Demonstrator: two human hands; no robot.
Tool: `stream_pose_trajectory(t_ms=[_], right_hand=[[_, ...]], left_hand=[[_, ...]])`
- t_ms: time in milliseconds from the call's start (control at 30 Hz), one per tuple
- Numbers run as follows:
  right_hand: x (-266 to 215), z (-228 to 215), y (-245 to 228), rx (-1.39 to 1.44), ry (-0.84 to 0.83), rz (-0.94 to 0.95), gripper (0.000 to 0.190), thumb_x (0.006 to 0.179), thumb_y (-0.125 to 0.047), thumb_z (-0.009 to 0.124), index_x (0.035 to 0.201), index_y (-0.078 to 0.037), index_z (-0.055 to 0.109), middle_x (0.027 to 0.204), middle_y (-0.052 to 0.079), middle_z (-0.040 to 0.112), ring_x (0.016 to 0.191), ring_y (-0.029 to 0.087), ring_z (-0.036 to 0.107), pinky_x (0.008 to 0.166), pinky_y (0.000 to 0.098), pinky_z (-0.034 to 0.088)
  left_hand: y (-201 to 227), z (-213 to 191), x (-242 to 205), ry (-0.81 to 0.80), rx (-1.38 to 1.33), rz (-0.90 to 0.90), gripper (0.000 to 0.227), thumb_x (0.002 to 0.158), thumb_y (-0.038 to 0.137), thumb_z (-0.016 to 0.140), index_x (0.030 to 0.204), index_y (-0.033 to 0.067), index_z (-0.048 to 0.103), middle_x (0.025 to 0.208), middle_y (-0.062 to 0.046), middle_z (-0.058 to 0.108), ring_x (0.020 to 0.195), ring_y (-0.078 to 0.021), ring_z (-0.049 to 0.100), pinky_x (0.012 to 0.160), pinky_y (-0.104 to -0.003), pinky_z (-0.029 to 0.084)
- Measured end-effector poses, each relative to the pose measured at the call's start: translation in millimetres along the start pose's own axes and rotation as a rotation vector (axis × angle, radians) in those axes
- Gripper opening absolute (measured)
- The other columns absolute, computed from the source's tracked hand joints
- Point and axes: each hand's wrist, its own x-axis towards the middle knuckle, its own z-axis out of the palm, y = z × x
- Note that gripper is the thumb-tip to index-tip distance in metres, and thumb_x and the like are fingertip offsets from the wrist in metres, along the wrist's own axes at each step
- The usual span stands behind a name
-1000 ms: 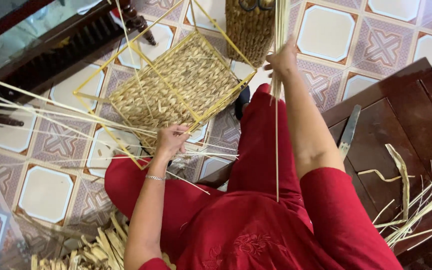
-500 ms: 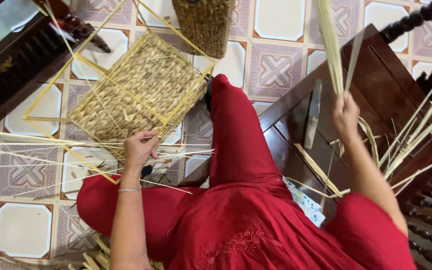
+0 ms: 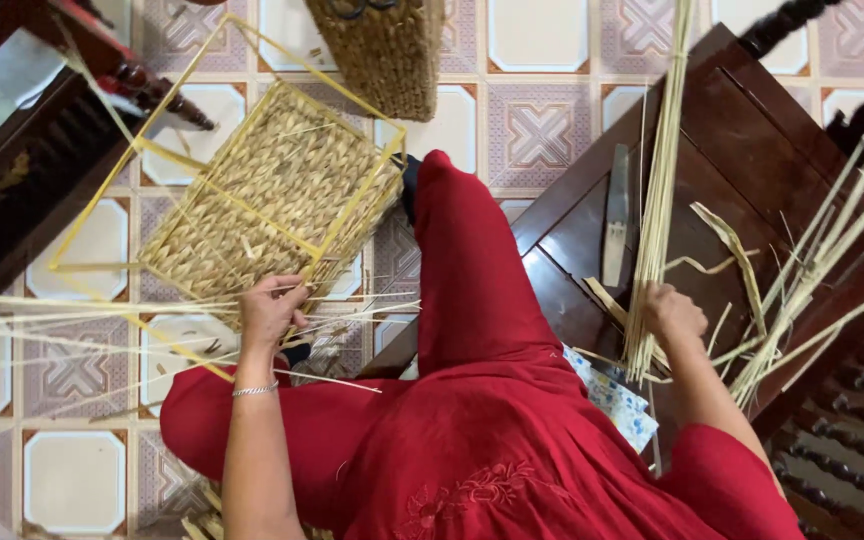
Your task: The person weaves a basket on a frame by threading and intertwining dried plant strips through the wire structure by hand, trimming excess material with scissors, and weaving additional strips around the edges.
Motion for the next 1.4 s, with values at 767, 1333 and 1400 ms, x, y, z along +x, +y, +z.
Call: stream_pose_trajectory(t_ms=[767,1333,1400], right_hand=[[-42,-189,-493,0.957,0.519,-1.463,0.009,0.103,-0.006,0.068,0.102,0.000,0.075,0.089,0.011,0.074,0.081,0.016,0.069,0.077,0.0296,0.057],[37,-194,-604,0.724,0.284,-1.255,0.026,0.106,-0.031,0.067,0.102,-0.007,0.074,0.083,0.000,0.072,0.072,0.016,0.069,0.062,0.0310,0.051],[-5,-174,-572,0.753,0.199,-1.672,0.021,0.106,-0.015,0.063,0.097,0.002,0.070,0.087,0.013,0.071,0.074,0.027,0.063,0.064,0.0370,0.047]], left_hand=[[22,0,22,-0.181,0.189,-0.175,0.011,0.085,-0.006,0.068,0.090,-0.0012,0.076,0.083,-0.014,0.077,0.052,-0.0152,0.071,0.048,-0.029,0.058],[50,-15,37,-0.380,0.132,-0.332,0.009,0.085,-0.014,0.059,0.081,-0.0124,0.068,0.082,-0.022,0.073,0.047,-0.0161,0.065,0.039,-0.025,0.054],[59,-17,36,-0.361,0.127,-0.376,0.002,0.083,-0.014,0.065,0.083,-0.0128,0.066,0.081,-0.021,0.073,0.047,-0.0159,0.064,0.039,-0.025,0.056]])
